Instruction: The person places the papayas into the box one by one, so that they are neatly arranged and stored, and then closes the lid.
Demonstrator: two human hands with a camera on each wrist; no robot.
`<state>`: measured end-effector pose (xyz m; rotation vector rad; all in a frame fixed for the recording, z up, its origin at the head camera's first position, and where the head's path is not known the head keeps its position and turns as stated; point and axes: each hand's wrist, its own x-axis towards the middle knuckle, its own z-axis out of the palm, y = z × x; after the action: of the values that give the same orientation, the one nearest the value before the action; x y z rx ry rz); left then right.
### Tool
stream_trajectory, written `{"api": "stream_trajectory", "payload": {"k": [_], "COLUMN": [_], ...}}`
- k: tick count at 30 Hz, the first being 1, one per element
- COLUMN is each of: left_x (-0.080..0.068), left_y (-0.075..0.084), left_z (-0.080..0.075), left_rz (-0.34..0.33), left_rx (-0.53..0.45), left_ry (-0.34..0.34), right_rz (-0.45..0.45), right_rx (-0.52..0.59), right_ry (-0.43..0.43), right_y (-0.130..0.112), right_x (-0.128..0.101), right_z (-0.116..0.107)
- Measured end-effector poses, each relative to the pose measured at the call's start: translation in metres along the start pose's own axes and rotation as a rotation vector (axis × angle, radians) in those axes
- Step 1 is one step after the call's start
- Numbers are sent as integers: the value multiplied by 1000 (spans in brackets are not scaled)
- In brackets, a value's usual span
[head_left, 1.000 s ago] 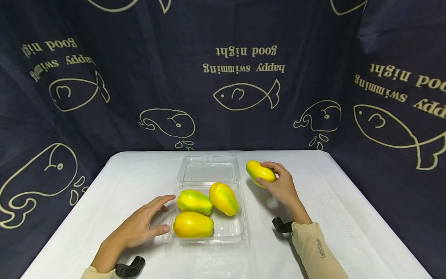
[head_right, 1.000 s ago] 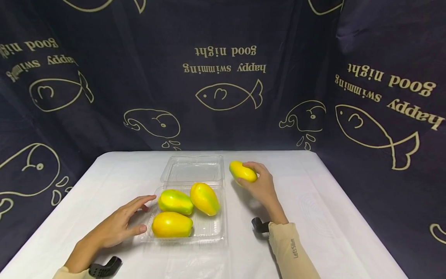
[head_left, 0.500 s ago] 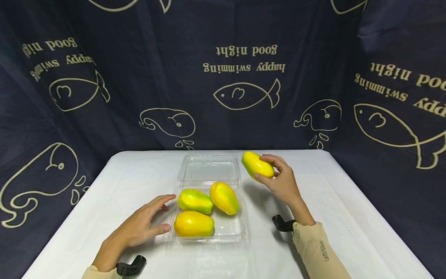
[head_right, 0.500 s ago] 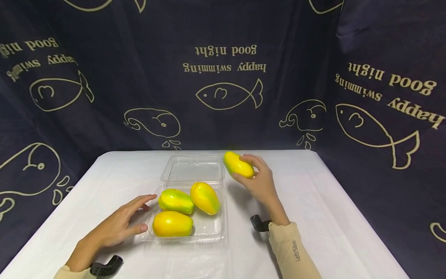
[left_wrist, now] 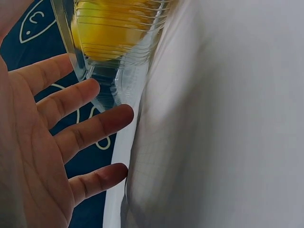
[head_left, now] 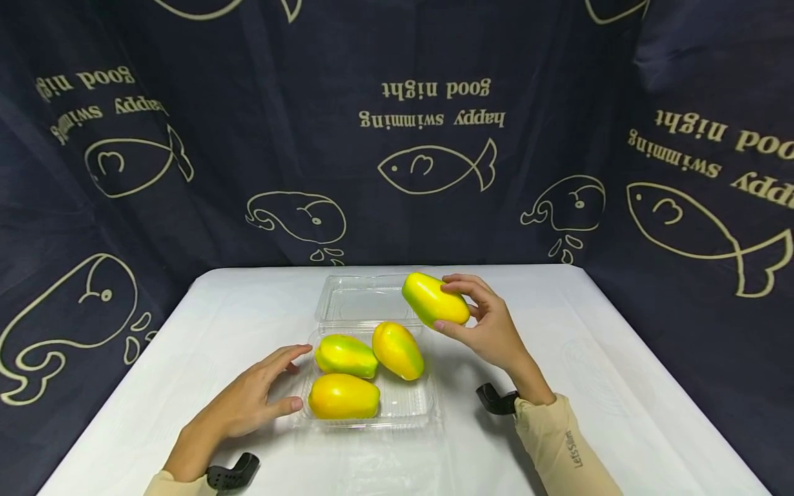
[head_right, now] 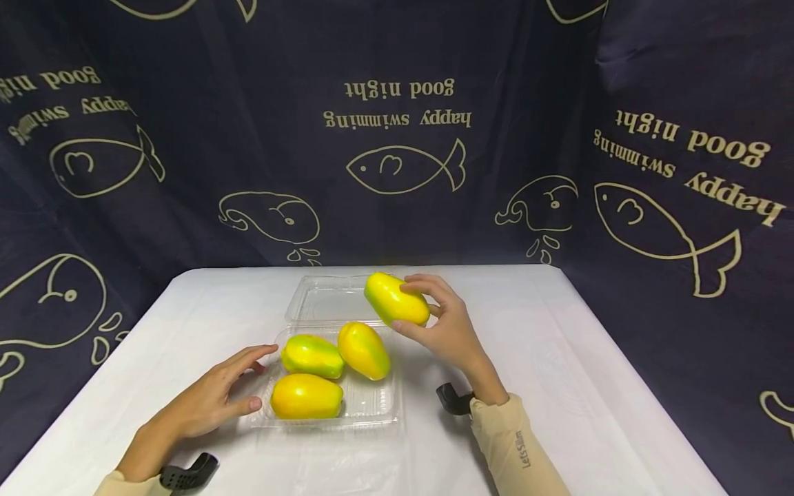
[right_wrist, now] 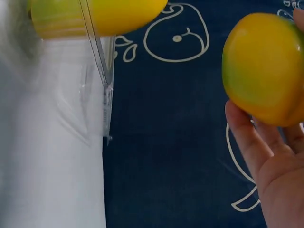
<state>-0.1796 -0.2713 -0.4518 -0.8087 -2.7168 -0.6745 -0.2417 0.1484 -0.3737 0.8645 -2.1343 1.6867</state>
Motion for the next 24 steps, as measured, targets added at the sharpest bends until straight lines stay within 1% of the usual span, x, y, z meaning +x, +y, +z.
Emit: {"api": "stream_trajectory", "payload": {"k": [5,13,17,24], "left_x": [-1,-1,-2,-1], "left_y": [-1,-2,-3,-3], "left_z": [1,3,3,2], "left_rz": [-18,-14,-10,-7], "left_rx": [4,6,5,14], "left_ry": [-5,-5,-2,1], "right_rz": [-22,-5,-15,-50], "right_rx": [14,0,-22,0], "right_ry": [-77,-165,-221,-274], "right_y": [1,3,5,7], "right_x": [-5,-14,-18,-23], "right_z": [6,16,25,38]}}
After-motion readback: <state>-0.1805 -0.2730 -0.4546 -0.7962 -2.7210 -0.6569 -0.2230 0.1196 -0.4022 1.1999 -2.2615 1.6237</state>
